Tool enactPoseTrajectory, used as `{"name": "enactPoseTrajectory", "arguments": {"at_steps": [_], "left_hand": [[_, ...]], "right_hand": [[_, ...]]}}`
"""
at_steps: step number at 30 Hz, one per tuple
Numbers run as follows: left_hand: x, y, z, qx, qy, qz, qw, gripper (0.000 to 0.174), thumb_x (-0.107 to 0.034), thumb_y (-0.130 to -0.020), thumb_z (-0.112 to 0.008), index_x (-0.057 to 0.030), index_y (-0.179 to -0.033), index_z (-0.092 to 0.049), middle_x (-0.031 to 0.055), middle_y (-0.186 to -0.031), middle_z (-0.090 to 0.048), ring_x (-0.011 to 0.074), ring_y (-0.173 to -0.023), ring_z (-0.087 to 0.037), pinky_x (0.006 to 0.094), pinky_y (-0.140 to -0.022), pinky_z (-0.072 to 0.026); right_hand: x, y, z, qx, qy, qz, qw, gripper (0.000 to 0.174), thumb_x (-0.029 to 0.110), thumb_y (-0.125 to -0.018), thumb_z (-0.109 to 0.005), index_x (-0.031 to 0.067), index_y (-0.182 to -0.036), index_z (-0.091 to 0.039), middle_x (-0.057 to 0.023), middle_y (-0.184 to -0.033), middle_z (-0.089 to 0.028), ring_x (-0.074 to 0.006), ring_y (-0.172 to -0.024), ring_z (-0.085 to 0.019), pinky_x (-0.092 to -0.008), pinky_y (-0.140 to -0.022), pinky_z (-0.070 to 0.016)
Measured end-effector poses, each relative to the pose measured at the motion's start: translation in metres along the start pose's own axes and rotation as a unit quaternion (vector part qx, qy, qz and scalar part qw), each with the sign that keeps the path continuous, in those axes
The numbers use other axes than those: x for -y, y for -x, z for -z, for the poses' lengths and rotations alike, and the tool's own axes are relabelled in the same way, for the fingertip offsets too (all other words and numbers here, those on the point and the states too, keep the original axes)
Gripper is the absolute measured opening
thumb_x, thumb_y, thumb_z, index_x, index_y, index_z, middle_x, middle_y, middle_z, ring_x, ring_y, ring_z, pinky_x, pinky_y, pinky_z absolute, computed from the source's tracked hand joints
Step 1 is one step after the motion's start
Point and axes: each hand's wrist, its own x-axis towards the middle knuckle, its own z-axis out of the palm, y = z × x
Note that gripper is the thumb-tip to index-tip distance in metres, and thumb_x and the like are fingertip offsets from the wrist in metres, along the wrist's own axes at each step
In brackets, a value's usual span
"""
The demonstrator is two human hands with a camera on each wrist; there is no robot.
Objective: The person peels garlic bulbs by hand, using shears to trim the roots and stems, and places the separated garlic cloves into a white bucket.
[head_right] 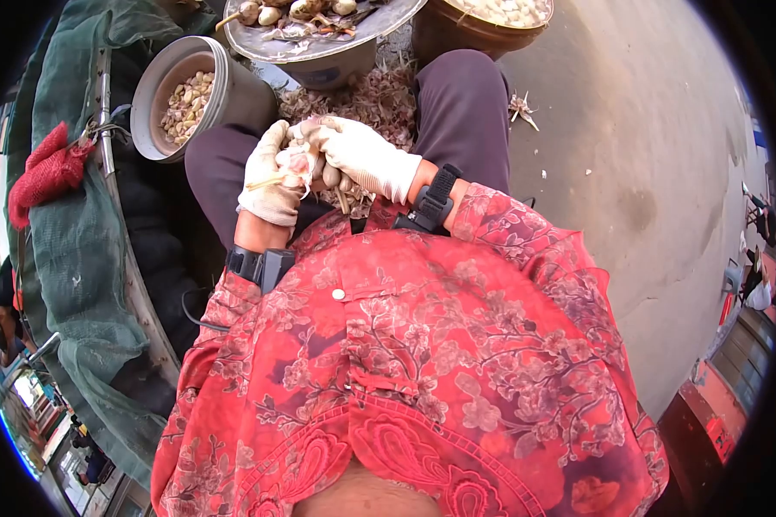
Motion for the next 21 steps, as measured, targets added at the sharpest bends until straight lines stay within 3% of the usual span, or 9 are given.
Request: {"name": "enactPoseTrajectory", "arguments": {"at_steps": [3,5,8,9,12,14,15,20,21], "left_hand": [[-0.003,0.001,0.001,-0.020,0.005,-0.007,1.000,0.035,-0.032,-0.102,-0.041,-0.0008,-0.097,-0.057,0.0083,-0.078,-0.064,0.0188,-0.059,-0.061,0.0294,-0.052,-0.0511],[-0.005,0.012,-0.007,0.000,-0.044,-0.018,0.999,0.036,-0.032,-0.102,-0.042,0.0000,-0.098,-0.058,0.0097,-0.081,-0.065,0.0200,-0.062,-0.063,0.0306,-0.055,-0.0534],[-0.009,0.019,-0.007,0.019,-0.014,-0.013,1.000,0.038,-0.034,-0.101,-0.043,0.0013,-0.103,-0.058,0.0124,-0.082,-0.066,0.0224,-0.065,-0.066,0.0336,-0.059,-0.0569],[-0.013,0.025,-0.020,-0.053,-0.039,-0.011,0.998,0.038,-0.035,-0.101,-0.044,0.0001,-0.105,-0.059,0.0080,-0.078,-0.064,0.0200,-0.061,-0.064,0.0365,-0.056,-0.0571],[-0.020,0.009,0.013,-0.016,-0.031,0.033,0.999,0.037,-0.038,-0.099,-0.047,-0.0035,-0.106,-0.060,-0.0026,-0.068,-0.054,0.0131,-0.052,-0.056,0.0447,-0.050,-0.0569],[-0.019,0.016,0.007,-0.064,-0.059,0.015,0.996,0.037,-0.039,-0.098,-0.050,-0.0044,-0.104,-0.061,-0.0035,-0.067,-0.052,0.0105,-0.049,-0.051,0.0436,-0.049,-0.0560],[-0.018,0.010,0.014,-0.074,-0.074,0.011,0.994,0.035,-0.038,-0.097,-0.053,-0.0046,-0.102,-0.062,-0.0037,-0.067,-0.051,0.0095,-0.049,-0.051,0.0435,-0.049,-0.0557],[-0.011,0.013,0.007,-0.105,-0.083,0.033,0.990,0.034,-0.039,-0.094,-0.056,-0.0057,-0.100,-0.061,-0.0041,-0.066,-0.050,0.0096,-0.046,-0.049,0.0458,-0.049,-0.0550],[-0.009,0.011,0.007,-0.110,-0.088,0.032,0.990,0.034,-0.039,-0.094,-0.057,-0.0055,-0.100,-0.061,-0.0042,-0.066,-0.050,0.0095,-0.046,-0.049,0.0451,-0.048,-0.0550]], "right_hand": [[-0.012,-0.008,0.014,0.058,-0.132,-0.010,0.989,0.024,0.029,-0.100,-0.049,0.0063,-0.097,-0.057,-0.0002,-0.070,-0.056,-0.0056,-0.046,-0.041,-0.0206,-0.042,-0.0322],[-0.019,-0.016,0.024,0.148,-0.316,-0.073,0.934,0.026,0.030,-0.101,-0.049,0.0057,-0.093,-0.056,-0.0031,-0.074,-0.057,-0.0060,-0.051,-0.041,-0.0205,-0.043,-0.0307],[-0.021,-0.018,0.030,0.147,-0.333,-0.099,0.926,0.028,0.032,-0.100,-0.051,0.0043,-0.094,-0.056,-0.0050,-0.078,-0.059,-0.0060,-0.052,-0.042,-0.0201,-0.045,-0.0329],[-0.018,-0.016,0.030,0.146,-0.333,-0.097,0.926,0.028,0.032,-0.100,-0.051,0.0043,-0.094,-0.056,-0.0050,-0.078,-0.059,-0.0060,-0.052,-0.042,-0.0201,-0.045,-0.0329],[-0.007,-0.010,0.033,0.081,-0.341,-0.138,0.926,0.031,0.032,-0.099,-0.053,0.0023,-0.101,-0.058,-0.0074,-0.082,-0.061,-0.0069,-0.054,-0.044,-0.0193,-0.047,-0.0344],[-0.007,-0.014,0.046,0.070,-0.297,-0.093,0.948,0.035,0.030,-0.096,-0.059,-0.0004,-0.112,-0.057,-0.0100,-0.094,-0.062,-0.0098,-0.067,-0.054,-0.0207,-0.053,-0.0460],[-0.001,-0.012,0.053,0.063,-0.300,-0.087,0.948,0.030,0.025,-0.096,-0.058,-0.0010,-0.111,-0.057,-0.0107,-0.097,-0.062,-0.0108,-0.071,-0.056,-0.0205,-0.056,-0.0495],[0.031,-0.024,0.112,0.026,-0.282,0.020,0.959,0.022,0.019,-0.097,-0.056,-0.0003,-0.108,-0.058,-0.0103,-0.096,-0.062,-0.0111,-0.075,-0.058,-0.0198,-0.058,-0.0505],[0.053,-0.014,0.108,-0.067,-0.248,0.052,0.965,0.022,0.019,-0.098,-0.054,-0.0006,-0.108,-0.059,-0.0104,-0.094,-0.063,-0.0139,-0.078,-0.062,-0.0221,-0.059,-0.0519]]}}
